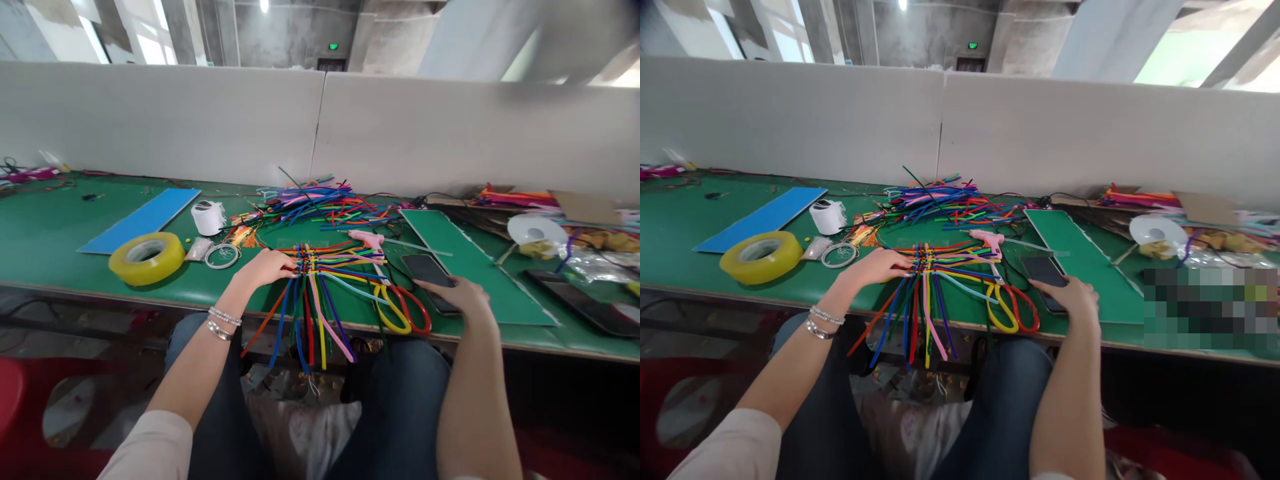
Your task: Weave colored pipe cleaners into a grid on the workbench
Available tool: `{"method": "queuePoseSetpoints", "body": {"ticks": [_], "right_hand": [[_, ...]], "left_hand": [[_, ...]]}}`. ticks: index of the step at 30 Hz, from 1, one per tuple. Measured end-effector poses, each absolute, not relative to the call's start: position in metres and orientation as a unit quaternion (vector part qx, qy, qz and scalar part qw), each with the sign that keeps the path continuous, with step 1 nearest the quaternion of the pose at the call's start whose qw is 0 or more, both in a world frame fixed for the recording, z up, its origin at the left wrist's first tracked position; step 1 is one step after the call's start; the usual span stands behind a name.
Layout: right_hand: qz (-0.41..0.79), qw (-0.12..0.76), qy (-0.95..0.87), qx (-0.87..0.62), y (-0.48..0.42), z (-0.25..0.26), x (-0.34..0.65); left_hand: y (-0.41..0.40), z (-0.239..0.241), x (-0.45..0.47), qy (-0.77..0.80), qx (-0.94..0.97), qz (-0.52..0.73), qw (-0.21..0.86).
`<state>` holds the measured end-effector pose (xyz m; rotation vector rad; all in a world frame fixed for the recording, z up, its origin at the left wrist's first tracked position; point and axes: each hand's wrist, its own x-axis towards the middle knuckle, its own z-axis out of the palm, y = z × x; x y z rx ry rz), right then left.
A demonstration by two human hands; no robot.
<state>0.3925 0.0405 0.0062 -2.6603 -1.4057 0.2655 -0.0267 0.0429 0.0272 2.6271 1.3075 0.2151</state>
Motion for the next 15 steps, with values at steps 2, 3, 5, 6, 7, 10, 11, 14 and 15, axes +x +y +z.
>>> {"method": "queuePoseSetpoints", "body": {"ticks": [2, 3, 5, 6, 7, 10, 11, 14, 15], "right_hand": [[0.087, 0.061, -0.462, -0.881, 0.040, 0.006, 0.392], [0.087, 0.059, -0.462, -0.881, 0.039, 0.007, 0.391], [0.080, 0.051, -0.461, -0.882, 0.038, 0.009, 0.387], [0.075, 0.043, -0.459, -0.884, 0.037, 0.011, 0.385], [0.070, 0.035, -0.459, -0.885, 0.036, 0.012, 0.383], [0.056, 0.019, -0.458, -0.887, 0.032, 0.019, 0.373], [0.047, 0.021, -0.458, -0.887, 0.030, 0.022, 0.369], [-0.010, 0.069, -0.472, -0.879, 0.023, 0.034, 0.355], [-0.036, 0.101, -0.482, -0.870, 0.021, 0.039, 0.349]], "left_hand": [[0.042, 0.028, -0.024, 0.454, 0.884, 0.077, 0.078], [0.042, 0.028, -0.021, 0.462, 0.881, 0.075, 0.066], [0.041, 0.029, -0.017, 0.478, 0.875, 0.065, 0.047], [0.041, 0.030, -0.015, 0.483, 0.873, 0.058, 0.040], [0.041, 0.030, -0.013, 0.487, 0.871, 0.053, 0.033], [0.042, 0.032, -0.009, 0.493, 0.869, 0.037, 0.015], [0.043, 0.032, -0.008, 0.493, 0.869, 0.033, 0.011], [0.044, 0.032, -0.006, 0.489, 0.872, 0.027, 0.003], [0.044, 0.032, -0.006, 0.487, 0.873, 0.026, -0.001]]}}
